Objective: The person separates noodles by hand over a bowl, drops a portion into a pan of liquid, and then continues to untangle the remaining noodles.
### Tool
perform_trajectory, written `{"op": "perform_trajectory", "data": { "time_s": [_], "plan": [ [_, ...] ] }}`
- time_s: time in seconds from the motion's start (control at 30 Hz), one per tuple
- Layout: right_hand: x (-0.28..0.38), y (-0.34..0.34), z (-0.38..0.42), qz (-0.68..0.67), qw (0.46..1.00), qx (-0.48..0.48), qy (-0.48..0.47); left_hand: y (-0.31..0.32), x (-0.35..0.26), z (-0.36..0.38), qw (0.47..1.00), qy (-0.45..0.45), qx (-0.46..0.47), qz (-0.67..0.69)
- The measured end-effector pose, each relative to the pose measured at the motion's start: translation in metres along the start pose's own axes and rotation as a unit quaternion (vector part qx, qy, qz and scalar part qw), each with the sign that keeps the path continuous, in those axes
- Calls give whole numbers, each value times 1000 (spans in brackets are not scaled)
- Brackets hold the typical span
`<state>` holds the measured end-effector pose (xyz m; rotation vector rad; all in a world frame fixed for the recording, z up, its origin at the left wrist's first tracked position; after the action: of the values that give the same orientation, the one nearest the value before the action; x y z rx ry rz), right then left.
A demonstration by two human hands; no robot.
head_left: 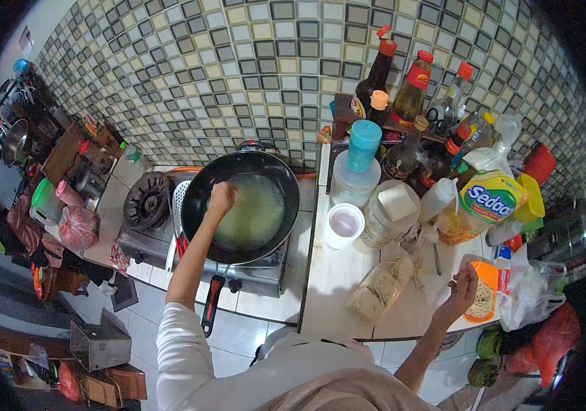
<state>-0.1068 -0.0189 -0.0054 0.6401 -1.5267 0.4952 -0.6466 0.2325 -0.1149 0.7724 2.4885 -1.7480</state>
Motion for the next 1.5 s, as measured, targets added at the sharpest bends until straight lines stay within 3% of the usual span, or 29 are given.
{"op": "perform_trajectory", "data": {
  "time_s": [0.27,0.57,0.97,1.0,1.1,1.17,1.37,1.43,1.5],
  "plan": [
    [-2,0,2,7,1000,5,12,-25,-12,-3,994,49,-99,-7],
    [-3,-6,1,0,1000,6,-2,-75,-56,11,990,-16,-100,99],
    [3,1,-8,-35,998,49,18,-164,-199,51,958,-45,-85,271],
    [2,0,-11,-38,997,54,26,-165,-218,56,962,-25,-38,270],
    [3,-5,-21,-64,997,42,26,-142,-268,74,950,50,24,307],
    [4,-12,-29,-69,996,51,32,-112,-305,85,917,27,78,390],
    [10,-71,-56,-65,997,4,34,-48,-423,72,846,83,130,510],
    [15,-99,-67,19,999,-3,-34,-31,-454,64,832,84,150,528],
    [21,-130,-79,75,996,-20,-39,-16,-487,58,799,68,180,569]
  ]
}}
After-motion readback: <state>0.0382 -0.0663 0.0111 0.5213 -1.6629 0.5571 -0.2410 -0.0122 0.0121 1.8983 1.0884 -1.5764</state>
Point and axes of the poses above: each hand's wrist, its own z-axis away from the middle knuckle, its own y-axis out of the palm, x = y × z, the point moved 4 cm from there along -z, towards the middle knuckle, and after that the axes turned 14 degrees about y, right-handed, at the moved point
